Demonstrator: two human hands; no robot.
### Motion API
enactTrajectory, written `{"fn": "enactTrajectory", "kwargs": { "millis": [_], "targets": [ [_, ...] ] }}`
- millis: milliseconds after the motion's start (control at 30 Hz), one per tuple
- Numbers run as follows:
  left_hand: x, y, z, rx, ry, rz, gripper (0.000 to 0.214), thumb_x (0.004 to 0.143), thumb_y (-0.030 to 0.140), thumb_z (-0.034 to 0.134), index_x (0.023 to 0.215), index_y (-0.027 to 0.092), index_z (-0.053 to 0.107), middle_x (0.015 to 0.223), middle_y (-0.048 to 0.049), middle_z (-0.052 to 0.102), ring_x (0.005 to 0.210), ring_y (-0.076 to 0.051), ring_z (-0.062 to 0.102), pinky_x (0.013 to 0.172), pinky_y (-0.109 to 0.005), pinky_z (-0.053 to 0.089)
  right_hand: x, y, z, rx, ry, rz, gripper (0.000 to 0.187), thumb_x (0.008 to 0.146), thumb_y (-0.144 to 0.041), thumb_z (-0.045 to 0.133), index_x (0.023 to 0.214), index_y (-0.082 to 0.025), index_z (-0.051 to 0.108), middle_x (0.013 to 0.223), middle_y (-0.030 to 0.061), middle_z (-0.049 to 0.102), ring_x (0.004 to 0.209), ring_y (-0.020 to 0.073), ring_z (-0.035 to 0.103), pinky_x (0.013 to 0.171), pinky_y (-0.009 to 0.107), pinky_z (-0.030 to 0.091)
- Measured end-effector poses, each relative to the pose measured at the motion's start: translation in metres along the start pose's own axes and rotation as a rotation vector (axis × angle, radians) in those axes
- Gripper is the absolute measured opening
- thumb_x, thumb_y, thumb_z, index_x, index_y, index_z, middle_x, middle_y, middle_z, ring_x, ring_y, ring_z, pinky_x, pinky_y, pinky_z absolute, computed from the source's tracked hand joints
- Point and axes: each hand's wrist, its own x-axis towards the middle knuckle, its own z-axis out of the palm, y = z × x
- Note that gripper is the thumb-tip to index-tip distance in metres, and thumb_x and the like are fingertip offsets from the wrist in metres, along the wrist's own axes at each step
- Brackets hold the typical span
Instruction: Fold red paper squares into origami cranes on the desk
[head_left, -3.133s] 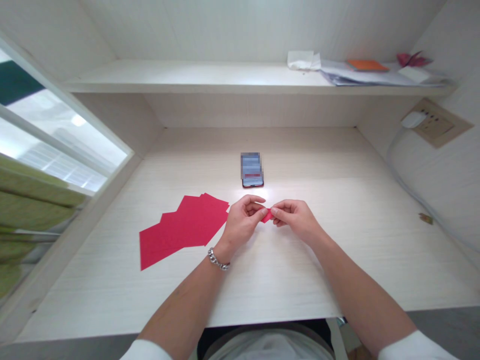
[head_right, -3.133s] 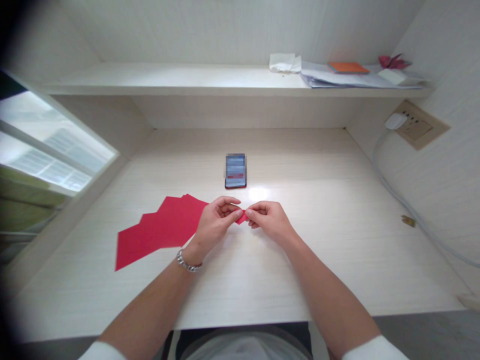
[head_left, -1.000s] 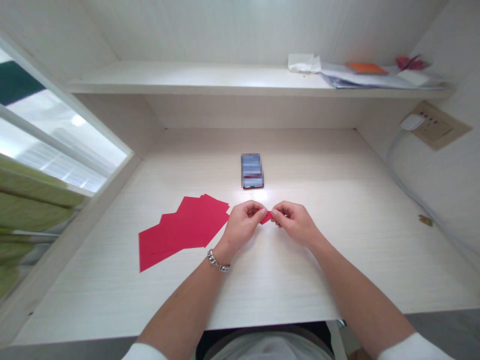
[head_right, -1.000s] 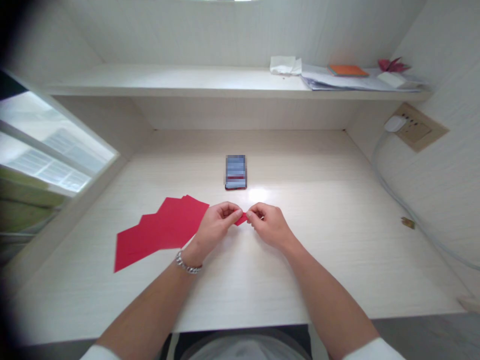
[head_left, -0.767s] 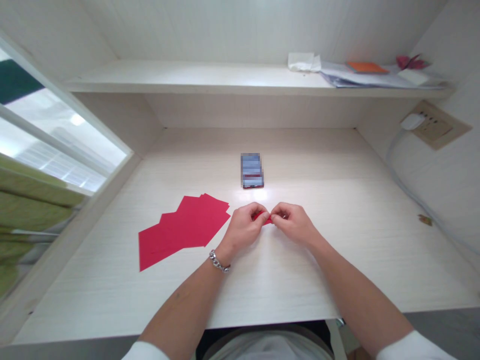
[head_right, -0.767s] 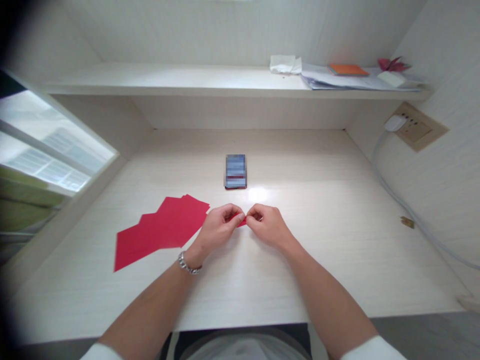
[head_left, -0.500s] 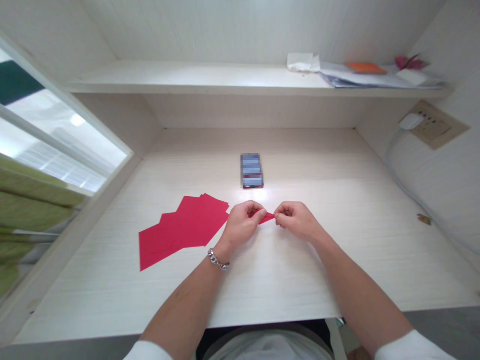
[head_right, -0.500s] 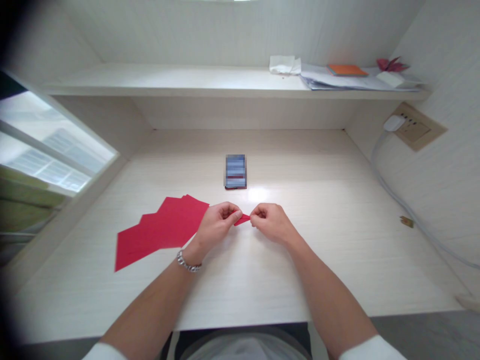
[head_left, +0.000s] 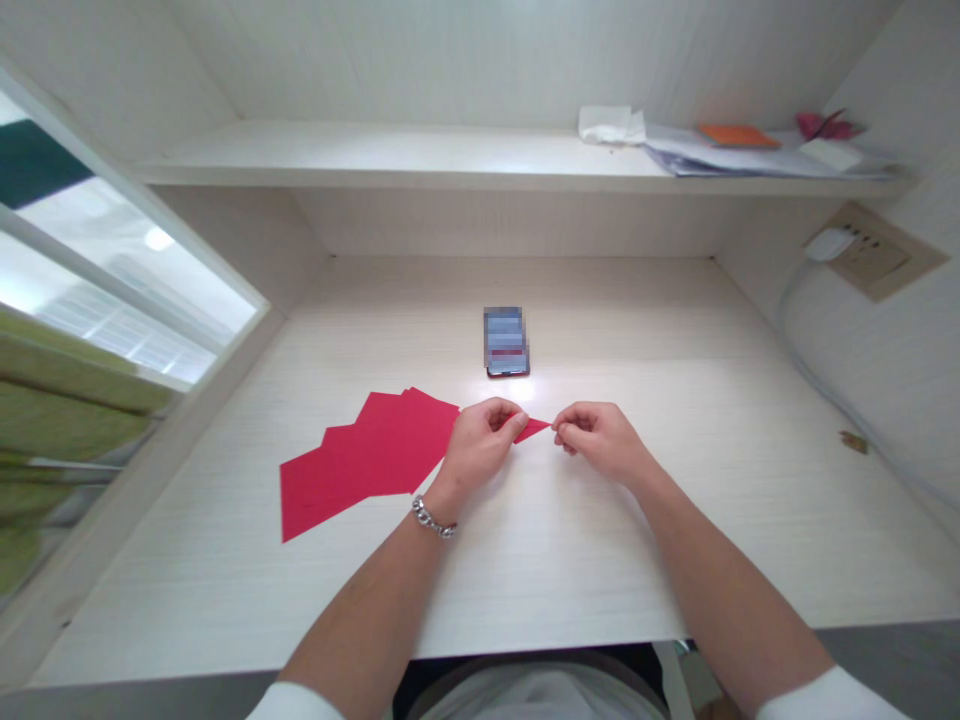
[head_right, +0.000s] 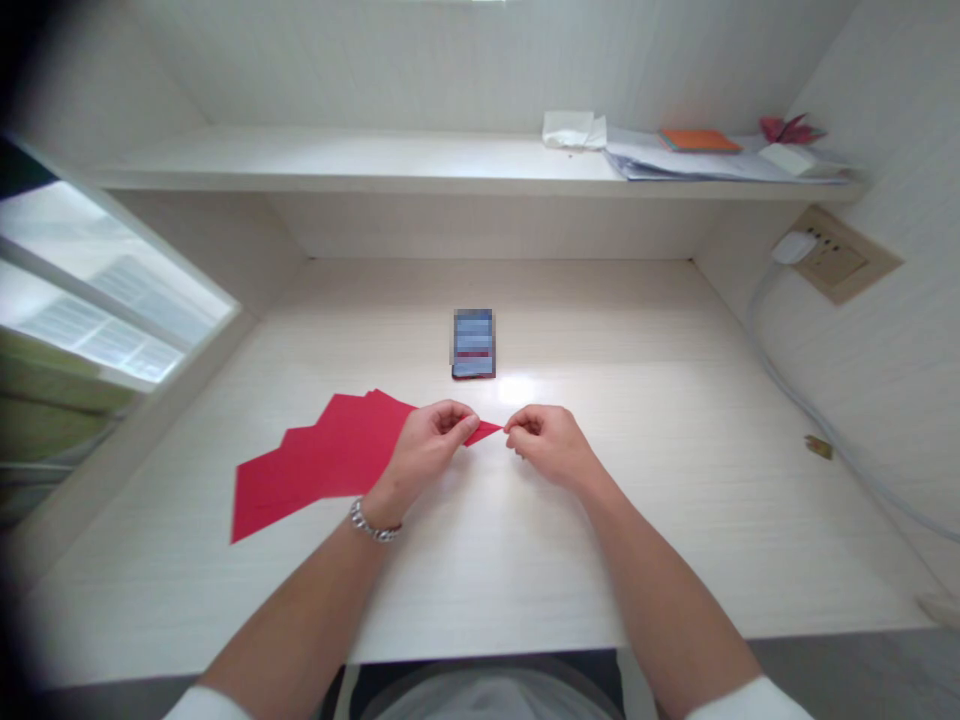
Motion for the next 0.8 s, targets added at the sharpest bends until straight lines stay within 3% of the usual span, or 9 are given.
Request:
{"fn": "enactTrajectory", "kwargs": {
  "millis": [133,267,367,533,800],
  "targets": [
    [0.000,0.003,-0.001,-0.025,0.008,-0.007,0.018,0.079,0.033,0.063,0.077,0.015,0.066,0.072,-0.0036,0.067,0.062,-0.013,0.058,0.057,-0.023,0.045,0.000,-0.003,-0.001,0.119,-0.010,-0.001,0.016,0.078,-0.029,0.059,0.085,-0.015,0.065,0.072,0.0040,0.067,0.061,0.0146,0.060,0.058,0.026,0.048],
    [-0.003,0.004,0.004,-0.023,-0.032,0.007,0.020,0.081,0.034,0.061,0.079,0.015,0.066,0.074,-0.0048,0.069,0.064,-0.014,0.060,0.059,-0.023,0.046,-0.002,-0.005,0.005,0.030,-0.036,-0.059,0.017,0.081,-0.032,0.060,0.082,-0.016,0.064,0.070,0.0021,0.065,0.062,0.0141,0.059,0.059,0.026,0.046],
    [-0.007,0.009,0.004,0.039,-0.131,0.040,0.020,0.083,0.033,0.058,0.080,0.016,0.067,0.075,-0.0047,0.070,0.065,-0.014,0.061,0.060,-0.023,0.045,-0.003,-0.005,0.006,-0.082,-0.042,-0.101,0.013,0.082,-0.028,0.057,0.079,-0.017,0.063,0.068,0.0007,0.063,0.063,0.0134,0.057,0.059,0.025,0.043],
    [-0.012,0.020,0.000,0.240,-0.302,0.132,0.019,0.080,0.025,0.056,0.072,0.018,0.071,0.067,-0.0017,0.069,0.060,-0.013,0.057,0.054,-0.022,0.040,-0.007,-0.010,0.000,-0.306,-0.156,-0.185,0.011,0.080,-0.022,0.056,0.076,-0.018,0.065,0.067,-0.0005,0.062,0.061,0.0122,0.051,0.057,0.024,0.037],
    [-0.006,0.015,-0.020,0.194,-0.385,0.098,0.017,0.071,0.017,0.057,0.065,0.019,0.072,0.060,-0.0007,0.066,0.054,-0.012,0.057,0.049,-0.020,0.039,-0.007,-0.009,-0.027,-0.144,-0.231,-0.060,0.011,0.076,-0.025,0.058,0.072,-0.017,0.064,0.060,-0.0020,0.055,0.056,0.0113,0.046,0.052,0.023,0.032]
  ]
}}
